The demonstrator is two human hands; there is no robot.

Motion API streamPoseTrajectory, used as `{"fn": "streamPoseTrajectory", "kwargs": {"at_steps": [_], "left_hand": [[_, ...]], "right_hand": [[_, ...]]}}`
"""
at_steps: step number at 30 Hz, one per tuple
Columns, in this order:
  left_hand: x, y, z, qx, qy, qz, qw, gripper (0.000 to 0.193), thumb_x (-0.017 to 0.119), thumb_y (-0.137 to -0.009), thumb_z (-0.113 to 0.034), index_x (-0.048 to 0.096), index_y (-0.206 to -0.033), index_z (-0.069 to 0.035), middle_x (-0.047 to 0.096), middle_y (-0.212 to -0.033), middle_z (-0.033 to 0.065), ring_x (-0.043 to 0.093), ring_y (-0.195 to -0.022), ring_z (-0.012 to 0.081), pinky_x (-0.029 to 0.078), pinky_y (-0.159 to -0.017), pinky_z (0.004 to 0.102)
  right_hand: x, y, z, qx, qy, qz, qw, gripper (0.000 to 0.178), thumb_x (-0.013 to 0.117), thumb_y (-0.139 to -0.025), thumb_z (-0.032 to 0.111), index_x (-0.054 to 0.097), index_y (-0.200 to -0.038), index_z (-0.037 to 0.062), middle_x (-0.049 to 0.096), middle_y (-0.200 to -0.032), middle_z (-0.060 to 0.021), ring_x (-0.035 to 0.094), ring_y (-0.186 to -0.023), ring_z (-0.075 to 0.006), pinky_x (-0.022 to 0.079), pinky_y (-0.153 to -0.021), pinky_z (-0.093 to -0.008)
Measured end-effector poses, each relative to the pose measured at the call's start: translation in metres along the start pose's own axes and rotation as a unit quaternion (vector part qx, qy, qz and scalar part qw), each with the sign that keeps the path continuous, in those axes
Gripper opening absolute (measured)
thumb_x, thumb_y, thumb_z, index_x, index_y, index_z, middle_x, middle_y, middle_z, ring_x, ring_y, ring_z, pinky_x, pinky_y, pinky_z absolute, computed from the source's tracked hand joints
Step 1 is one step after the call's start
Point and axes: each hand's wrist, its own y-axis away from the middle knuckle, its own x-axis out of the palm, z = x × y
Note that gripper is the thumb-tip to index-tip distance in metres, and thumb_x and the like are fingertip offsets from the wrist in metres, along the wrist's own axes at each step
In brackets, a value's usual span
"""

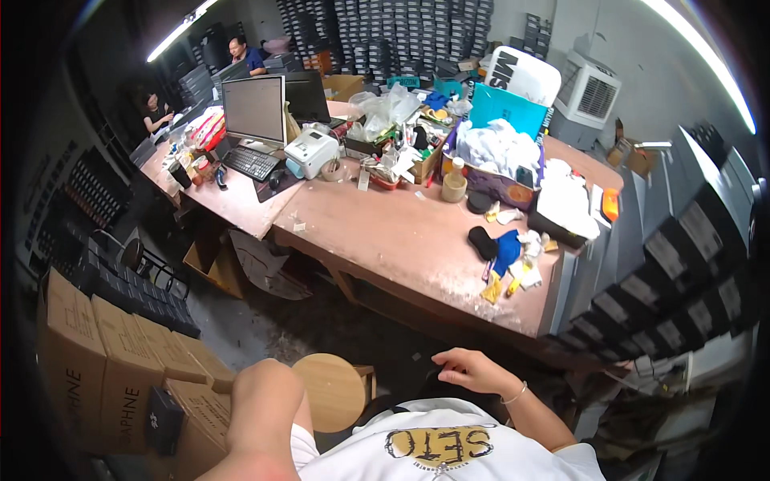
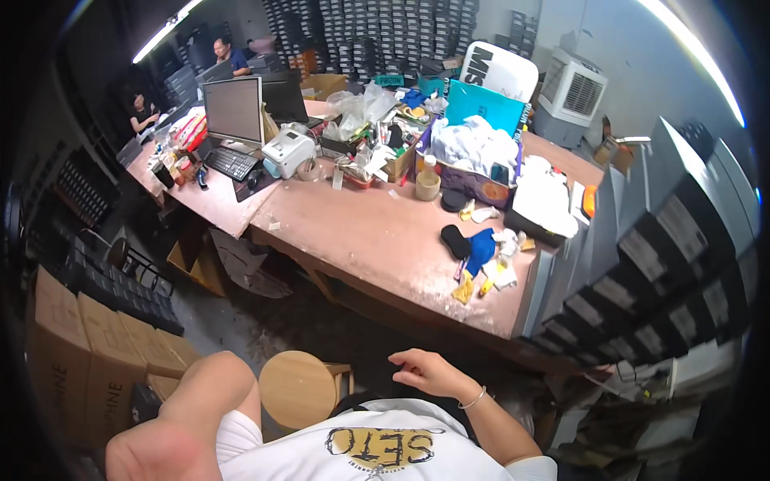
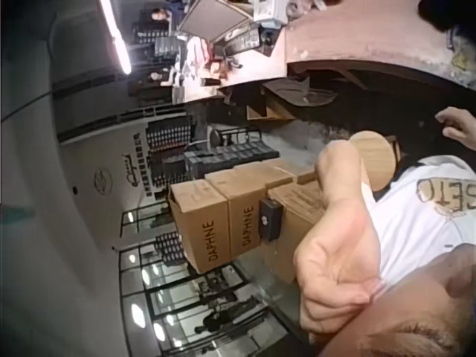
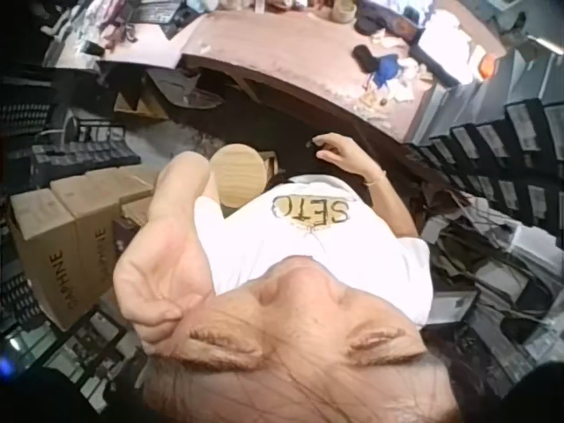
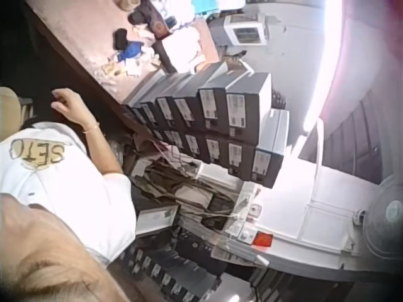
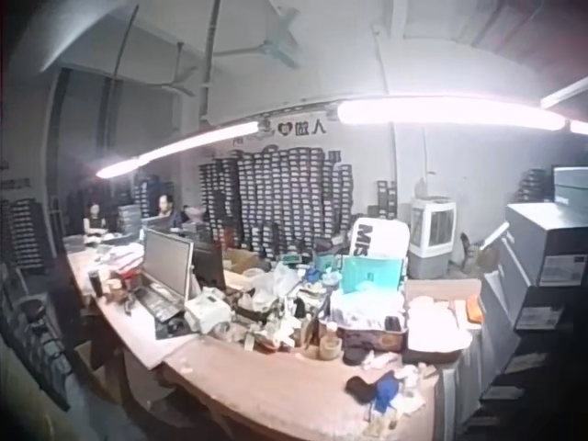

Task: Pack shoes into boxes and apply product labels at a workstation.

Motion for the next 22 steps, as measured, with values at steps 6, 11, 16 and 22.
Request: {"fn": "streamPoseTrajectory", "kwargs": {"at_steps": [6, 11, 16, 22], "left_hand": [[-0.016, 0.059, 0.052, -0.099, 0.040, 0.089, 0.990, 0.018, 0.061, -0.083, -0.012, 0.047, -0.072, -0.012, 0.045, -0.074, -0.0086, 0.051, -0.065, 0.0024, 0.047, -0.071, 0.0195], [-0.083, 0.188, 0.086, -0.315, -0.057, 0.035, 0.947, 0.033, 0.067, -0.083, -0.029, 0.047, -0.091, -0.004, 0.056, -0.073, 0.0091, 0.055, -0.062, 0.0249, 0.048, -0.061, 0.0402], [-0.166, 0.371, 0.105, -0.684, -0.252, 0.103, 0.676, 0.044, 0.071, -0.080, -0.013, 0.052, -0.115, 0.004, 0.064, -0.085, 0.0101, 0.061, -0.066, 0.0166, 0.051, -0.064, 0.0323], [-0.222, 0.498, 0.108, -0.854, -0.082, 0.247, 0.451, 0.043, 0.066, -0.083, -0.007, 0.053, -0.123, -0.003, 0.066, -0.091, 0.0088, 0.066, -0.074, 0.0159, 0.050, -0.073, 0.0261]], "right_hand": [[-0.063, -0.106, -0.018, -0.033, -0.003, 0.045, 0.998, 0.039, 0.066, -0.087, 0.020, 0.057, -0.120, 0.0016, 0.065, -0.105, -0.0127, 0.063, -0.086, -0.0196, 0.051, -0.078, -0.0304], [-0.104, -0.222, -0.012, -0.045, -0.018, -0.040, 0.998, 0.030, 0.065, -0.087, 0.017, 0.061, -0.112, 0.0005, 0.067, -0.097, -0.0105, 0.062, -0.082, -0.0164, 0.050, -0.073, -0.0290], [-0.170, -0.401, -0.010, -0.002, -0.062, -0.092, 0.994, 0.031, 0.058, -0.092, 0.020, 0.060, -0.113, -0.0028, 0.065, -0.099, -0.0085, 0.062, -0.083, -0.0129, 0.052, -0.069, -0.0268], [-0.206, -0.644, -0.065, 0.129, 0.124, -0.140, 0.974, 0.029, 0.056, -0.092, 0.027, 0.063, -0.116, 0.0116, 0.067, -0.101, -0.0112, 0.066, -0.086, -0.0239, 0.053, -0.067, -0.0334]]}}
